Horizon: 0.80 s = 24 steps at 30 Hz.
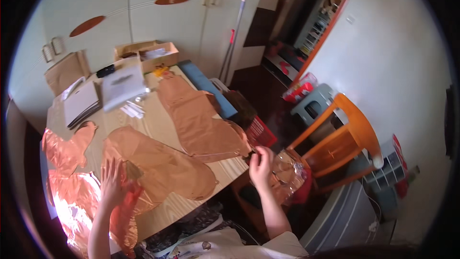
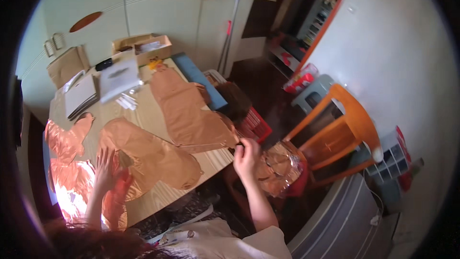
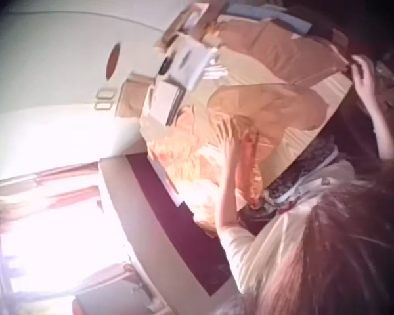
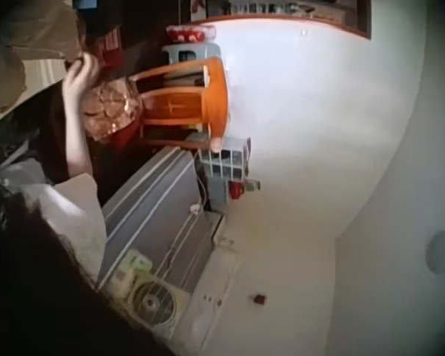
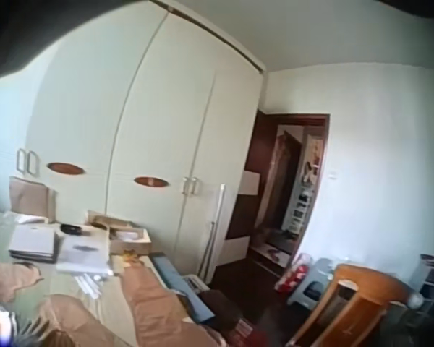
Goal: Folding rose gold foil balloons and placing them into clear plastic bags with paper inserts.
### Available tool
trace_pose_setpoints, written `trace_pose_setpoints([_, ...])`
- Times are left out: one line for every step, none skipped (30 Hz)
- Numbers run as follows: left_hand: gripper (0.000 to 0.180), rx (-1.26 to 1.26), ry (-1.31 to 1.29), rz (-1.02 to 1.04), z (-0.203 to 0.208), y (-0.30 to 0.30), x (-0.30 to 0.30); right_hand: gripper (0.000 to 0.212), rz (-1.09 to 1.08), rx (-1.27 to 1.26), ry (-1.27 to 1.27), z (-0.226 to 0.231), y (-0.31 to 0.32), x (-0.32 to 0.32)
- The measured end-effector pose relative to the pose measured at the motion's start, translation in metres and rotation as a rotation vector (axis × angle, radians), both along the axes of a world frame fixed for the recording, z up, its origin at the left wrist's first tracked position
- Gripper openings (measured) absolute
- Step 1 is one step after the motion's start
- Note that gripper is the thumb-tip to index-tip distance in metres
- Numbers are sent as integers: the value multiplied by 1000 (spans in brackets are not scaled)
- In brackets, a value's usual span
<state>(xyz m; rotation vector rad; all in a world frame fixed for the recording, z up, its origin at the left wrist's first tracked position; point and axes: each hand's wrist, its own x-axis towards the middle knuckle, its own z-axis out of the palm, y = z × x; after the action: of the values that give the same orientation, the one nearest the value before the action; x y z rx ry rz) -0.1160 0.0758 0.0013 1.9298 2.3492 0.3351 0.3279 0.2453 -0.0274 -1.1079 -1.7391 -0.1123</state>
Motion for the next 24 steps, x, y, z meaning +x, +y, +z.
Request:
trace_pose_setpoints([74,-71,-15,-33,2,-5,13,26,-107,-136,34,-32,9,42])
trace_pose_setpoints([75,-142,-31,-61,2,-6,22,28,-211,-270,69,-68,15,84])
trace_pose_setpoints([75,-132,-30,-72,-2,-4,24,33,-264,-404,-16,-102,19,126])
trace_pose_setpoints([76,-123,-26,-74,-7,-2,22,39,-307,-539,-99,-127,19,156])
trace_pose_setpoints([76,-120,-21,-74,-8,-1,23,43,-362,-631,-269,-137,15,172])
trace_pose_setpoints([75,-93,-30,-54,-6,-2,26,47,-414,-720,-441,-146,12,188])
trace_pose_setpoints([74,-66,-40,-35,-1,-4,29,51,-465,-807,-615,-156,9,202])
trace_pose_setpoints([73,-40,-47,-13,2,-5,32,54,-427,-895,-671,-175,9,214])
trace_pose_setpoints([70,43,22,-46,-3,-11,28,56,-389,-981,-723,-202,12,228])
trace_pose_setpoints([69,64,-1,-46,-3,-18,30,59,-339,-1065,-778,-223,11,237])
trace_pose_setpoints([69,79,-12,-34,2,-28,32,59,-252,-984,-846,-235,-1,227])
trace_pose_setpoints([68,115,-36,-40,7,-34,35,57,-223,-874,-912,-250,-1,231])
trace_pose_setpoints([64,167,-60,-39,11,-39,41,55,-194,-764,-976,-265,3,233])
trace_pose_setpoints([63,165,-53,-27,13,-46,42,52,-152,-659,-1036,-284,5,233])
trace_pose_setpoints([61,164,-50,-16,13,-54,40,45,-228,-570,-1032,-293,3,230])
trace_pose_setpoints([60,164,-46,-6,14,-60,40,40,-198,-621,-1023,-298,7,233])
trace_pose_setpoints([54,174,-45,31,13,-65,43,36,-172,-674,-1018,-298,9,237])
trace_pose_setpoints([53,183,-63,28,11,-68,43,32,-148,-728,-1010,-298,9,241])
trace_pose_setpoints([52,192,-81,23,8,-70,41,27,-157,-808,-1009,-297,7,245])
trace_pose_setpoints([51,201,-93,33,6,-76,40,24,-151,-881,-1009,-291,7,240])
trace_pose_setpoints([45,224,-102,34,5,-78,44,21,-149,-951,-1010,-279,8,235])
trace_pose_setpoints([44,215,-109,39,7,-79,49,19,-203,-961,-953,-263,9,233])
trace_pose_setpoints([42,206,-113,51,12,-82,55,18,-249,-968,-895,-248,10,228])
trace_pose_setpoints([41,198,-126,39,16,-77,59,18,-319,-982,-832,-235,7,233])
